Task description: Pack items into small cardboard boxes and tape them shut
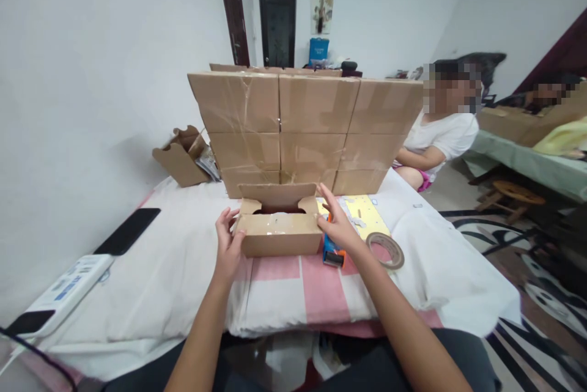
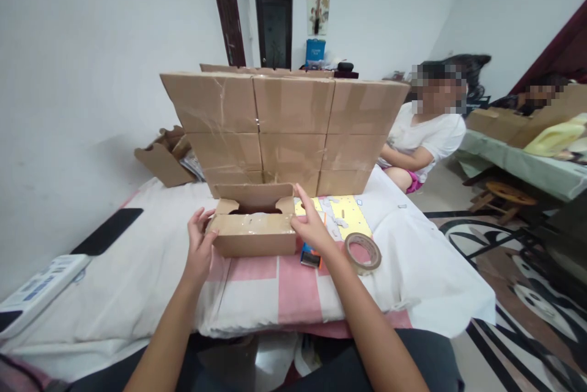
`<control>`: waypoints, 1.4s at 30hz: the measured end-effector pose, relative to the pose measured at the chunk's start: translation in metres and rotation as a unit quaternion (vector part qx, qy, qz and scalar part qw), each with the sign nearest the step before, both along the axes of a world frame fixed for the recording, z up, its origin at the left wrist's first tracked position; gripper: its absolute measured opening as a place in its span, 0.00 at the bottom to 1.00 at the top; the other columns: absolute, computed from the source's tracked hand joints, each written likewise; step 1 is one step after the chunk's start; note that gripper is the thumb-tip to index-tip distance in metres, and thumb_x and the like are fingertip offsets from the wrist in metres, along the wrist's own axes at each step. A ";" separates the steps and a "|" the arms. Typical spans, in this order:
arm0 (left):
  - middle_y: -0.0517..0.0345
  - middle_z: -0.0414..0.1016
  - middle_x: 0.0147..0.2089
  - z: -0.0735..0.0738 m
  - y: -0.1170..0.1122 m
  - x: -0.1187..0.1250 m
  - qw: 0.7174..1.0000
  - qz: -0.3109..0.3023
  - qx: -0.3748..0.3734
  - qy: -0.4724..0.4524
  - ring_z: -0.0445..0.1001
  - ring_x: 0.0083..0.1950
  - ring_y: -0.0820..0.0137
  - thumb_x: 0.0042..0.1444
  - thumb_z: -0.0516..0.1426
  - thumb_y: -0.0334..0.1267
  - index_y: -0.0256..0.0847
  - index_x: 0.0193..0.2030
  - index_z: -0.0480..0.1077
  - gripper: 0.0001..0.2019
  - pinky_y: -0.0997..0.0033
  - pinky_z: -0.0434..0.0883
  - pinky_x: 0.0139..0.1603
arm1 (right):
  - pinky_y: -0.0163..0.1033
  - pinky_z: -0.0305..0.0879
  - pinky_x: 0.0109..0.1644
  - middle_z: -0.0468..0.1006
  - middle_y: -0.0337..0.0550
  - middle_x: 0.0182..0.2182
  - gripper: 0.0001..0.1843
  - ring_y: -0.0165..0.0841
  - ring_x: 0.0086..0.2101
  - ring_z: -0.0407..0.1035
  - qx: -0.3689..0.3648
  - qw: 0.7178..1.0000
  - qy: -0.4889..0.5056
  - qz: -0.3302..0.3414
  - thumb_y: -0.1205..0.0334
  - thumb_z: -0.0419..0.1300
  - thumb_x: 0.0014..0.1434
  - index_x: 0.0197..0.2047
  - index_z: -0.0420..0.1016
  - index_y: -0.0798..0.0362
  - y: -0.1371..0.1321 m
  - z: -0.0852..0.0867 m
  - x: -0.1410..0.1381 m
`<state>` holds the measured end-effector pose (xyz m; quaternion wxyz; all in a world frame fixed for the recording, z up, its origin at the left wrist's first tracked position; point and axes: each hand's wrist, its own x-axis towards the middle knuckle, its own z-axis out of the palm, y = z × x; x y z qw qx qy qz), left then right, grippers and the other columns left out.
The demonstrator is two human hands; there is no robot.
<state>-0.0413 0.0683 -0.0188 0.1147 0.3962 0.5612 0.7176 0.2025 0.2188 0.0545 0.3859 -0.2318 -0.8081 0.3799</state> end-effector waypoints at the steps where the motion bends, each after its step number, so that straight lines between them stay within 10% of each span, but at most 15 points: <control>1: 0.52 0.61 0.67 0.001 0.000 0.000 1.000 -0.007 -0.009 -0.012 0.60 0.69 0.62 0.62 0.56 0.46 0.52 0.68 0.53 0.29 0.58 0.57 0.70 | 0.56 0.53 0.69 0.60 0.46 0.69 0.40 0.40 0.68 0.53 0.011 1.000 0.000 0.005 0.68 0.54 0.59 0.72 0.51 0.41 0.001 -0.001 0.001; 6: 0.54 0.59 0.69 0.016 -0.004 0.014 0.996 0.018 -0.060 -0.057 0.56 0.72 0.61 0.63 0.54 0.44 0.51 0.69 0.56 0.28 0.60 0.53 0.72 | 0.54 0.52 0.70 0.69 0.48 0.62 0.20 0.40 0.63 0.61 0.051 0.999 0.015 0.009 0.60 0.49 0.68 0.57 0.75 0.46 -0.005 -0.015 -0.001; 14: 0.54 0.66 0.60 0.031 -0.020 0.040 0.990 0.100 -0.095 0.000 0.65 0.64 0.59 0.62 0.53 0.49 0.47 0.62 0.68 0.23 0.58 0.60 0.68 | 0.49 0.63 0.62 0.77 0.49 0.51 0.23 0.40 0.54 0.69 0.052 0.987 0.115 -0.103 0.55 0.45 0.72 0.47 0.82 0.49 -0.040 -0.024 0.004; 19: 0.46 0.69 0.61 0.037 -0.022 0.067 0.924 0.287 -0.120 0.223 0.67 0.63 0.53 0.64 0.51 0.49 0.41 0.43 0.79 0.18 0.48 0.55 0.67 | 0.47 0.64 0.62 0.78 0.47 0.54 0.21 0.38 0.56 0.70 0.085 0.990 0.059 -0.098 0.57 0.47 0.71 0.48 0.83 0.49 -0.047 -0.020 0.016; 25: 0.54 0.80 0.55 0.038 -0.022 0.112 0.845 0.228 -0.118 0.469 0.75 0.58 0.58 0.65 0.53 0.41 0.50 0.53 0.75 0.14 0.44 0.40 0.71 | 0.45 0.66 0.58 0.82 0.46 0.48 0.19 0.37 0.50 0.74 0.112 0.987 0.032 -0.107 0.59 0.48 0.69 0.46 0.82 0.49 -0.036 -0.010 0.035; 33: 0.54 0.80 0.55 0.036 -0.024 0.106 0.832 0.229 -0.140 0.486 0.76 0.56 0.59 0.67 0.51 0.41 0.50 0.54 0.75 0.14 0.45 0.42 0.70 | 0.58 0.58 0.60 0.65 0.60 0.60 0.30 0.56 0.59 0.59 -0.031 0.918 -0.103 -0.381 0.63 0.59 0.53 0.60 0.70 0.55 -0.018 -0.039 0.037; 42: 0.55 0.81 0.54 0.042 -0.025 0.110 0.831 0.214 -0.174 0.483 0.75 0.56 0.59 0.67 0.49 0.41 0.50 0.53 0.75 0.15 0.45 0.43 0.68 | 0.39 0.65 0.43 0.79 0.44 0.36 0.14 0.40 0.39 0.72 -0.171 0.949 -0.039 -0.263 0.54 0.58 0.56 0.43 0.73 0.52 -0.008 -0.070 0.027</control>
